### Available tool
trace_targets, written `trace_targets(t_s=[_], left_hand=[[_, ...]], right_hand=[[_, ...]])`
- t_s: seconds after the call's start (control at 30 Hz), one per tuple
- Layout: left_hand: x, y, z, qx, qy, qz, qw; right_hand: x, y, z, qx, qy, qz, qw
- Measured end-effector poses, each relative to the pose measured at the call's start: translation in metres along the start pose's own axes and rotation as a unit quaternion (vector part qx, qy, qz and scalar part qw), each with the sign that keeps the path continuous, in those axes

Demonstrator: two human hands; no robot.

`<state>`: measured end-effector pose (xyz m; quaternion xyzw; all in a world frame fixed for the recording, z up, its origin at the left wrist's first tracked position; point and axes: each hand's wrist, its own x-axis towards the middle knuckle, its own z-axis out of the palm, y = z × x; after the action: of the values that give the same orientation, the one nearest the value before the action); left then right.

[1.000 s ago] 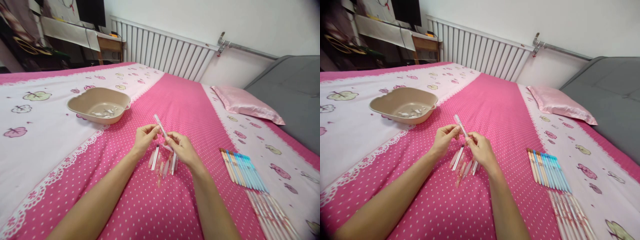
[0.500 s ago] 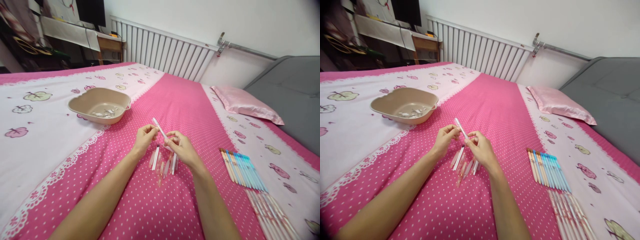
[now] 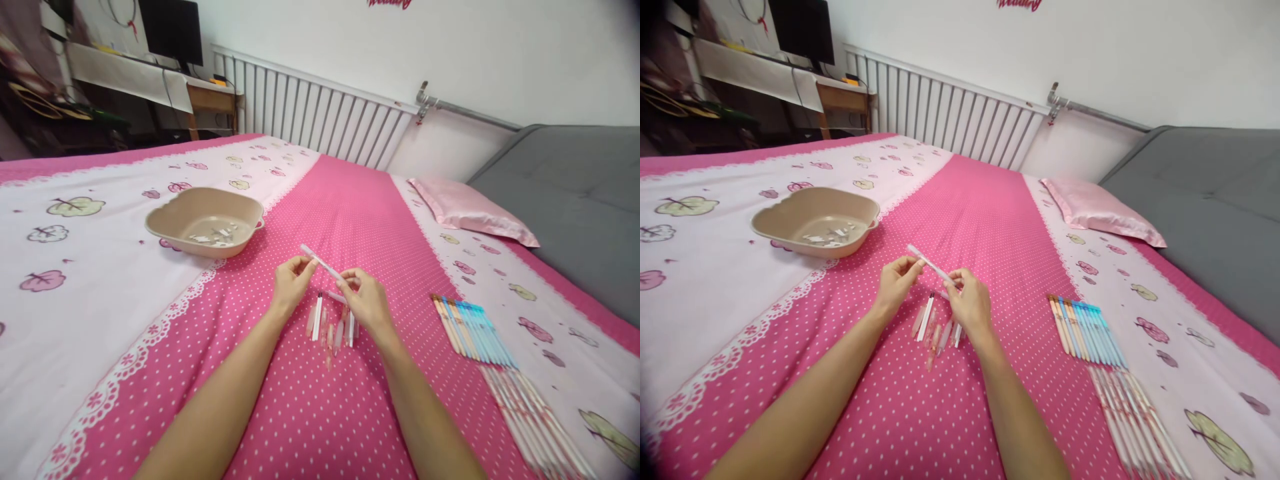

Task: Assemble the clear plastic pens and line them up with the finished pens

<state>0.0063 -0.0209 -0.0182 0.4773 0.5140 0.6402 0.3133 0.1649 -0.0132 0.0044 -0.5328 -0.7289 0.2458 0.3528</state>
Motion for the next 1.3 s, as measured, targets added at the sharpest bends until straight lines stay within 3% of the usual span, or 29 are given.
trace_targets(t_s=[0.1,0.2,0.43,0.63,0.87,1.3], left_hand=[[-0.011,-0.007,-0.010,0.145,0.011,0.041,0.989],[-0.024,-0.012,-0.024,0.307,0.062,0.082,0.946],[-0.036,-0.021,-0.048,0.335,0.113,0.064,0.933],[-0.041,-0.016,-0.056,0.339,0.081,0.058,0.935],[-0.054,-0.008,-0.066,0.353,0.043,0.067,0.932],[-0.061,-0.008,-0.073,0.364,0.020,0.059,0.929]], right_hand=[[-0.004,0.010,0.008,-0.002,0.085,0.001,0.996],[-0.016,0.023,0.012,0.020,0.156,0.027,0.987],[-0.084,0.054,-0.003,0.020,0.282,0.110,0.953],[-0.148,0.070,-0.041,-0.060,0.342,0.165,0.923],[-0.199,0.080,-0.082,-0.155,0.331,0.242,0.899],[-0.225,0.080,-0.104,-0.196,0.244,0.299,0.902]])
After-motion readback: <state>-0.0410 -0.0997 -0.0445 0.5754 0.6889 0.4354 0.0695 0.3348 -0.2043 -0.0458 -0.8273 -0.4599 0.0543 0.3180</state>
